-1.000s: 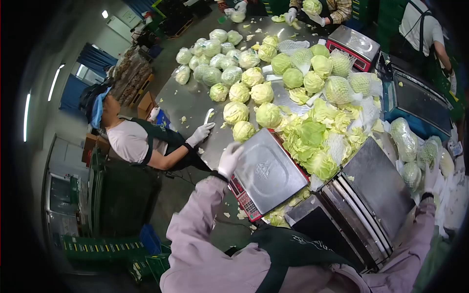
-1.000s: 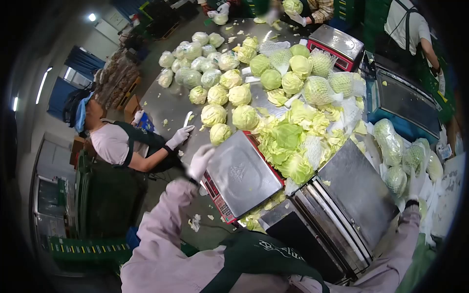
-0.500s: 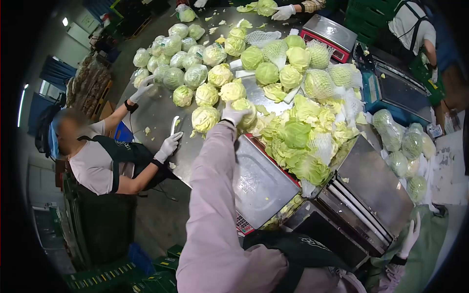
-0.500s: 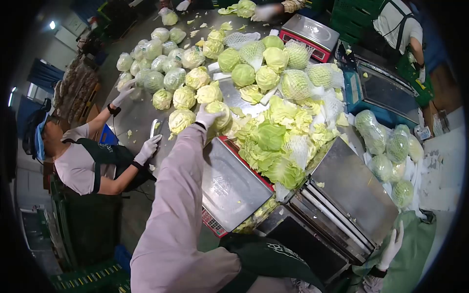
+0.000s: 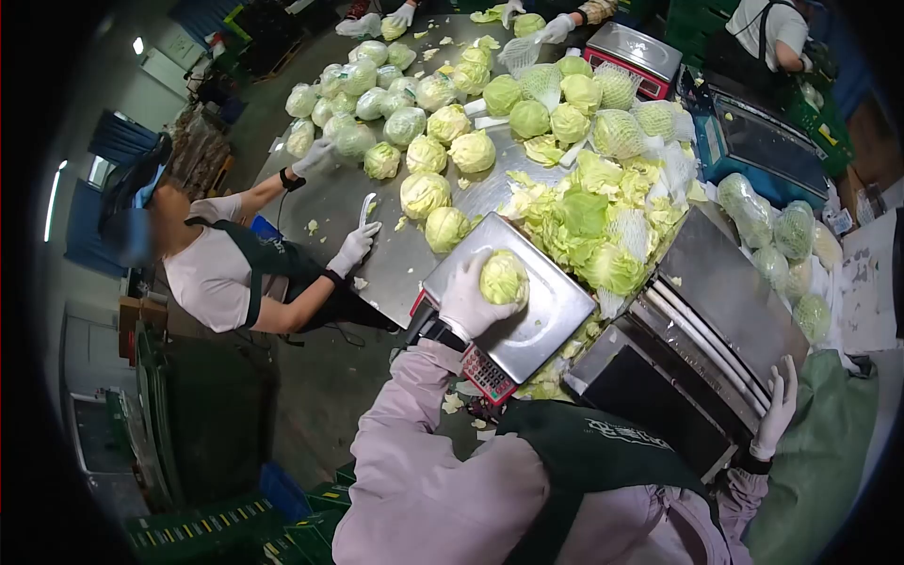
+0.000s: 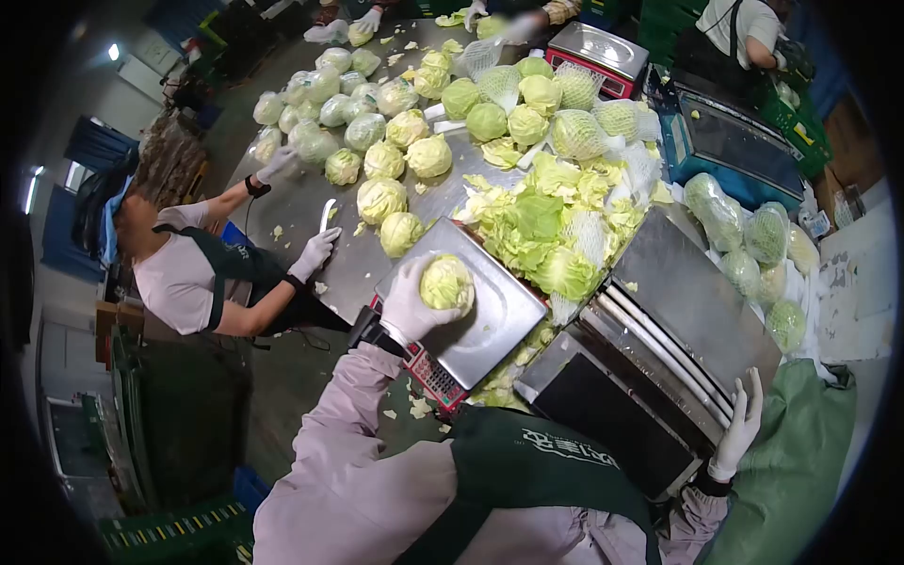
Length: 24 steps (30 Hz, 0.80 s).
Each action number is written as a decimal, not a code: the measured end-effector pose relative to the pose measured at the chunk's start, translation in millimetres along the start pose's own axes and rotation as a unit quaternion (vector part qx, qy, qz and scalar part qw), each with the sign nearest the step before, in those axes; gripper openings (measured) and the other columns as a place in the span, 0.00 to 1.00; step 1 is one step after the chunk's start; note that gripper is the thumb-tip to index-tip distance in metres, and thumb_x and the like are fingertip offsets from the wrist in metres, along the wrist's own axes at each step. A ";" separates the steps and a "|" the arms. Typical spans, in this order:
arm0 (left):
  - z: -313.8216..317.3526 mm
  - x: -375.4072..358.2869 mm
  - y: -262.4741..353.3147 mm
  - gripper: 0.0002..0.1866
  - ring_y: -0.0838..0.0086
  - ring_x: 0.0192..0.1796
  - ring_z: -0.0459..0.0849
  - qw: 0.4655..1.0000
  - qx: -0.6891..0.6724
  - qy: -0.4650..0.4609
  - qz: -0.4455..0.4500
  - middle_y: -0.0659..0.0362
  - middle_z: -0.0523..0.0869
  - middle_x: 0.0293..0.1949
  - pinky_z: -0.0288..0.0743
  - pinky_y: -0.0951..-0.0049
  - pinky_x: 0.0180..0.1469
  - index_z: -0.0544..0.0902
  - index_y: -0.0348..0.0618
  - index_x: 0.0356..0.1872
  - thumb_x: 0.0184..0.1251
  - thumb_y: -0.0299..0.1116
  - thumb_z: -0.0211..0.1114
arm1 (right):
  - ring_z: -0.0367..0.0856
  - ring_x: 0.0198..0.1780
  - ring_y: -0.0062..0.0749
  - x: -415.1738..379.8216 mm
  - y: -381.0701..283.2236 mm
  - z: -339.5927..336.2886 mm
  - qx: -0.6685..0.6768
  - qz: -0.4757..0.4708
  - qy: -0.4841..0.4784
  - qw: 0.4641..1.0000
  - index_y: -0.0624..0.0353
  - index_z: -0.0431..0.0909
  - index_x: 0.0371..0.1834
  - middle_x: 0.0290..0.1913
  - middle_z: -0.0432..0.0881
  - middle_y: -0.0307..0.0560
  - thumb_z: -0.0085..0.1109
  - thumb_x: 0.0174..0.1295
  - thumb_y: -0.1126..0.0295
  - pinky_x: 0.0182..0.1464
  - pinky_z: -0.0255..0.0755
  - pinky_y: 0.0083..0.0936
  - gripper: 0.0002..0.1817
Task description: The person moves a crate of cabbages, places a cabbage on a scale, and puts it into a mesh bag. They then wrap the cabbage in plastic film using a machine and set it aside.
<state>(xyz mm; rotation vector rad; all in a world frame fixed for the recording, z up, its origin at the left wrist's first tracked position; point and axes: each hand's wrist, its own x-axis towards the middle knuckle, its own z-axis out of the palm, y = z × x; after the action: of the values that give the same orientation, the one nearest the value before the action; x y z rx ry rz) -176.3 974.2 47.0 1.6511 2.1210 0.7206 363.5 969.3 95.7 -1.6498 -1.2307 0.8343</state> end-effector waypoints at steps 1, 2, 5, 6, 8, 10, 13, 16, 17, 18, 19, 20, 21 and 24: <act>5.8 -11.1 -1.4 0.48 0.51 0.60 0.69 1.000 0.012 -0.006 -0.009 0.45 0.69 0.57 0.66 0.58 0.61 0.66 0.49 0.63 0.34 0.46 0.78 | 0.70 0.63 0.38 -2.1 2.8 -1.2 0.002 -0.004 -0.002 1.000 0.62 0.62 0.67 0.66 0.66 0.49 0.44 0.70 0.68 0.63 0.62 0.31 0.23; 11.2 -21.0 -2.6 0.49 0.50 0.59 0.69 0.999 0.039 -0.019 -0.022 0.45 0.68 0.57 0.67 0.58 0.61 0.65 0.51 0.64 0.34 0.46 0.77 | 0.70 0.63 0.38 -3.6 7.8 -2.5 0.005 -0.013 -0.008 1.000 0.63 0.63 0.67 0.65 0.67 0.49 0.44 0.70 0.68 0.63 0.63 0.30 0.22; 20.1 -40.5 -4.3 0.52 0.48 0.63 0.65 0.999 0.044 0.012 0.008 0.44 0.65 0.60 0.62 0.58 0.65 0.62 0.49 0.67 0.33 0.43 0.78 | 0.71 0.62 0.37 -12.8 9.3 -2.0 0.019 -0.036 -0.017 0.999 0.64 0.65 0.65 0.63 0.69 0.51 0.44 0.70 0.69 0.62 0.64 0.29 0.21; 18.3 -44.0 -3.7 0.56 0.46 0.66 0.61 0.998 0.057 -0.004 0.012 0.41 0.62 0.63 0.57 0.57 0.68 0.58 0.46 0.69 0.33 0.44 0.78 | 0.71 0.62 0.37 -15.2 11.1 -2.4 0.033 -0.037 -0.029 0.998 0.64 0.65 0.65 0.63 0.69 0.52 0.44 0.70 0.70 0.62 0.64 0.29 0.21; 9.2 -48.8 -5.7 0.57 0.45 0.67 0.59 1.000 0.018 0.012 0.023 0.40 0.60 0.65 0.55 0.57 0.69 0.57 0.44 0.69 0.33 0.44 0.79 | 0.71 0.62 0.37 -21.5 12.3 -2.5 0.050 -0.041 -0.042 0.997 0.65 0.65 0.65 0.63 0.69 0.52 0.44 0.70 0.70 0.62 0.64 0.30 0.21; -1.2 -56.7 -10.2 0.58 0.46 0.70 0.56 0.999 -0.007 0.030 0.016 0.38 0.58 0.67 0.51 0.57 0.71 0.54 0.40 0.70 0.36 0.46 0.79 | 0.71 0.61 0.37 -31.2 12.8 -1.7 0.054 -0.043 -0.052 0.996 0.67 0.66 0.64 0.62 0.70 0.52 0.44 0.70 0.70 0.62 0.64 0.30 0.21; -26.5 -69.1 -23.9 0.50 0.49 0.70 0.57 0.995 -0.004 0.101 -0.022 0.39 0.60 0.66 0.54 0.58 0.70 0.60 0.39 0.67 0.42 0.44 0.77 | 0.71 0.61 0.36 -38.9 28.7 -6.2 0.012 -0.071 -0.053 0.996 0.68 0.67 0.63 0.61 0.72 0.53 0.44 0.71 0.70 0.63 0.63 0.30 0.20; -46.6 -80.2 -49.5 0.40 0.50 0.68 0.61 0.981 0.001 0.190 -0.032 0.40 0.65 0.63 0.56 0.59 0.69 0.67 0.38 0.63 0.48 0.41 0.73 | 0.72 0.60 0.34 -51.3 24.2 -4.1 0.023 -0.061 -0.059 0.996 0.68 0.68 0.62 0.60 0.72 0.53 0.44 0.71 0.68 0.63 0.63 0.28 0.20; -53.3 -85.3 -55.0 0.39 0.49 0.67 0.61 0.979 0.003 0.203 -0.027 0.39 0.64 0.63 0.55 0.58 0.69 0.67 0.38 0.63 0.49 0.41 0.72 | 0.72 0.60 0.33 -54.2 24.2 -3.0 0.029 -0.057 -0.066 0.996 0.67 0.68 0.62 0.60 0.72 0.52 0.44 0.72 0.67 0.62 0.64 0.27 0.20; -64.7 -89.8 -61.0 0.38 0.49 0.67 0.61 0.972 -0.018 0.228 -0.051 0.39 0.65 0.63 0.56 0.58 0.69 0.67 0.38 0.62 0.50 0.40 0.72 | 0.72 0.60 0.33 -53.8 27.2 -7.1 0.011 -0.056 -0.067 0.996 0.67 0.69 0.61 0.59 0.74 0.51 0.44 0.71 0.66 0.63 0.63 0.26 0.20; -76.7 -93.6 -65.9 0.36 0.50 0.67 0.61 0.963 -0.040 0.254 -0.075 0.40 0.65 0.63 0.56 0.58 0.69 0.68 0.38 0.61 0.52 0.39 0.71 | 0.72 0.60 0.33 -54.9 29.9 -8.0 0.014 -0.056 -0.070 0.996 0.67 0.69 0.61 0.59 0.74 0.51 0.44 0.71 0.66 0.63 0.63 0.26 0.20; -83.2 -96.8 -72.7 0.33 0.50 0.67 0.63 0.961 -0.023 0.264 -0.073 0.41 0.66 0.62 0.57 0.59 0.68 0.69 0.37 0.60 0.53 0.38 0.70 | 0.72 0.60 0.33 -56.1 30.2 -10.3 -0.028 -0.069 -0.071 0.995 0.68 0.69 0.61 0.59 0.74 0.51 0.44 0.71 0.66 0.63 0.62 0.26 0.20; -88.0 -100.5 -71.8 0.31 0.51 0.66 0.65 0.955 -0.048 0.274 -0.099 0.41 0.67 0.61 0.58 0.60 0.68 0.71 0.37 0.59 0.55 0.38 0.70 | 0.72 0.60 0.33 -58.0 29.2 -11.0 -0.071 -0.081 -0.071 0.992 0.68 0.70 0.60 0.58 0.75 0.51 0.44 0.71 0.66 0.64 0.61 0.26 0.20; -90.1 -105.9 -73.5 0.30 0.52 0.65 0.66 0.949 -0.077 0.284 -0.115 0.41 0.68 0.61 0.58 0.60 0.67 0.72 0.37 0.58 0.56 0.39 0.69 | 0.74 0.57 0.32 -59.7 25.4 -5.1 -0.054 -0.098 -0.065 0.992 0.67 0.72 0.59 0.56 0.77 0.51 0.45 0.70 0.68 0.61 0.64 0.26 0.18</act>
<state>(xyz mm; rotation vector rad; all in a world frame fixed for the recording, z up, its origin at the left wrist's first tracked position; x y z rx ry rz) -257.9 842.3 73.1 1.1768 2.4957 1.3705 360.5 907.8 74.5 -1.5477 -1.5262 0.7744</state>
